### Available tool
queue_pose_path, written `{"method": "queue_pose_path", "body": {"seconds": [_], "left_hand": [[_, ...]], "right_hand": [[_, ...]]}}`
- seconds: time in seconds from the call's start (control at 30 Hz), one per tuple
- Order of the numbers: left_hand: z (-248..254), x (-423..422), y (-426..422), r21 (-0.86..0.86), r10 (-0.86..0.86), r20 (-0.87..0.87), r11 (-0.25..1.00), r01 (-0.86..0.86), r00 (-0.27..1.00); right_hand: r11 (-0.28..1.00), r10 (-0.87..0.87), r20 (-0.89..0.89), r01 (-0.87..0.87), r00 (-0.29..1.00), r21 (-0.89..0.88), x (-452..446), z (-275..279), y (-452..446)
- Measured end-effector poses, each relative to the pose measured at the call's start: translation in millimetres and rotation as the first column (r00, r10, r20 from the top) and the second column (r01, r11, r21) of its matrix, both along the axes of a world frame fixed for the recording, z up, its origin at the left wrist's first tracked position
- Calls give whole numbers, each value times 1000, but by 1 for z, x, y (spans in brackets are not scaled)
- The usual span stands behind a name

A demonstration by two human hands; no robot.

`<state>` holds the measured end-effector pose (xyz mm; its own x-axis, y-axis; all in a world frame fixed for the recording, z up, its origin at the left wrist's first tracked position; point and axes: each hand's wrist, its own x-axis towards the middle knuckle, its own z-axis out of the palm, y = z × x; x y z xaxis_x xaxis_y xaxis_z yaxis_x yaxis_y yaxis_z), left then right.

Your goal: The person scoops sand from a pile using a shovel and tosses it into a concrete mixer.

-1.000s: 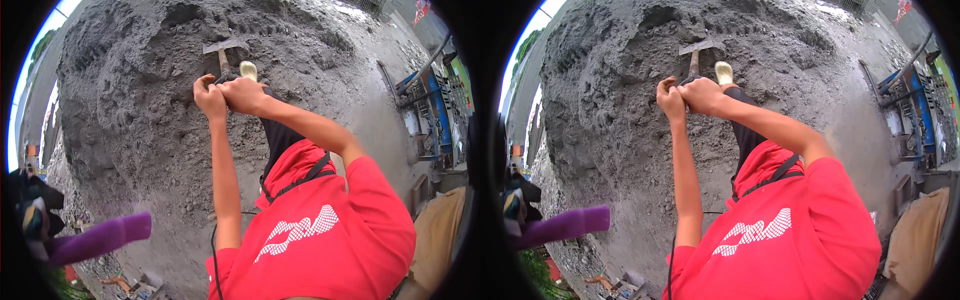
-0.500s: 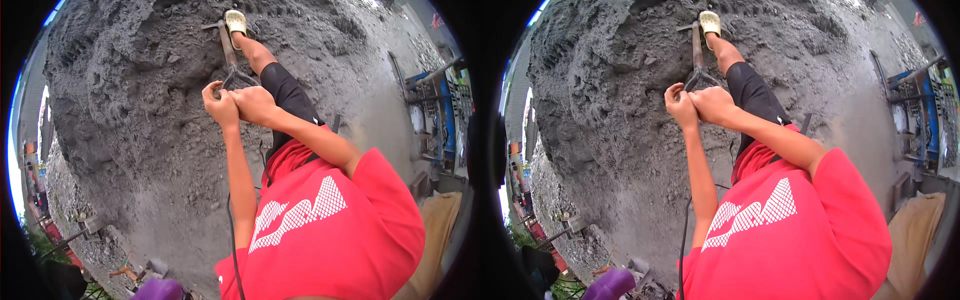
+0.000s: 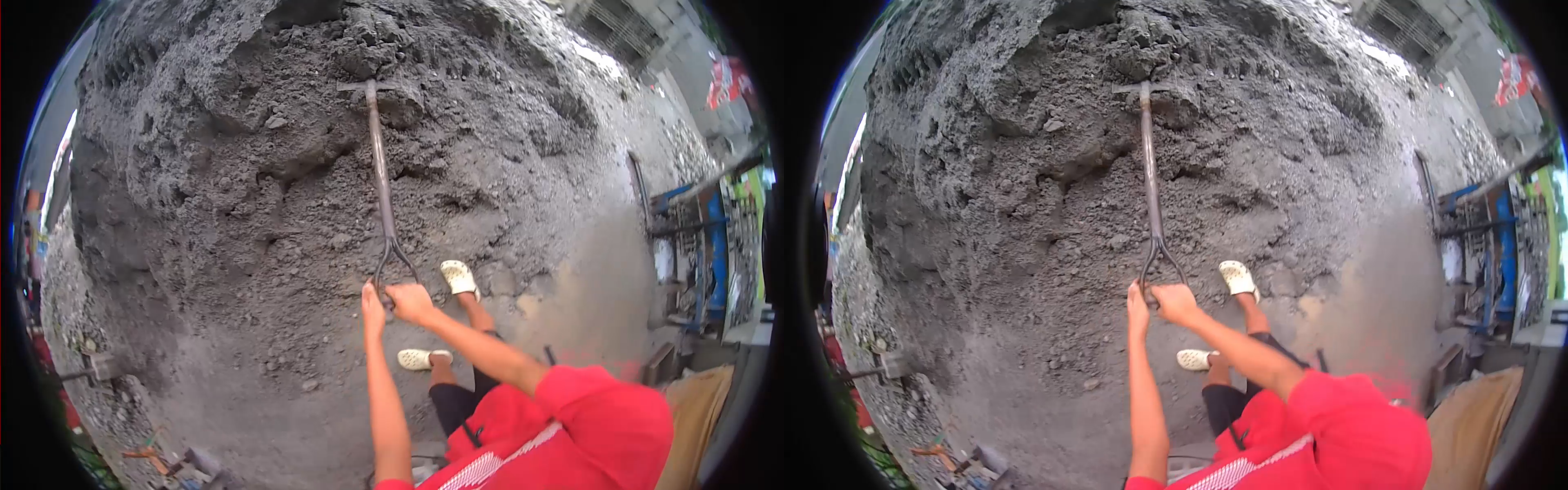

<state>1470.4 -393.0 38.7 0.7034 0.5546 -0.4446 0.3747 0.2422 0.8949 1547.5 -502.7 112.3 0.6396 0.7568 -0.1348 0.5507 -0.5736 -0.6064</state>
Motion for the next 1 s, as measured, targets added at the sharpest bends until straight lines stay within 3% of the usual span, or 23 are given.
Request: {"method": "queue_pose_path", "body": {"seconds": [0.07,0.1,0.17,0.23,0.3,0.37,0.47,0.53,0.57,0.67,0.7,0.8,0.83,0.93,1.0], "left_hand": [[23,15,-23,-197,42,-174,977,-77,984],[25,27,-37,-201,-22,-217,979,-23,976],[22,62,-61,-326,-74,-98,945,38,992],[13,117,-93,-456,-87,-83,889,39,993],[-17,172,-125,-572,-144,-14,813,110,989],[-31,233,-153,-764,34,-39,643,-52,999],[-58,311,-175,-874,313,46,472,-114,949],[-95,344,-178,-808,152,-163,546,-221,975],[-115,335,-195,-824,147,-216,502,-261,965],[-158,313,-243,-855,138,-304,396,-334,943],[-161,300,-261,-865,164,-299,370,-340,940],[-179,281,-296,-863,229,-380,261,-432,896],[-180,262,-310,-851,243,-430,212,-480,869],[-193,227,-340,-803,205,-492,269,-532,846],[-212,199,-356,-778,250,-523,248,-577,814]], "right_hand": [[1000,-3,99,-1,995,31,10,-5,-57],[1000,-8,86,10,996,-25,21,1,-91],[992,-13,61,21,998,-125,34,0,-166],[978,22,87,-3,996,-210,70,0,-230],[957,72,32,-60,997,-285,71,23,-288],[936,112,-21,-112,994,-333,74,44,-331],[900,111,-155,-165,982,-403,64,86,-374],[897,44,-194,-125,980,-425,56,98,-400],[890,9,-214,-106,977,-443,51,107,-413],[916,-277,-173,205,945,-344,44,125,-431],[844,-481,-148,410,864,-345,27,124,-444],[644,-637,349,724,687,-249,30,117,-422],[466,-675,465,820,572,-332,34,116,-418],[383,-712,511,876,482,-293,52,104,-440],[218,-815,483,942,319,-254,48,99,-460]]}}
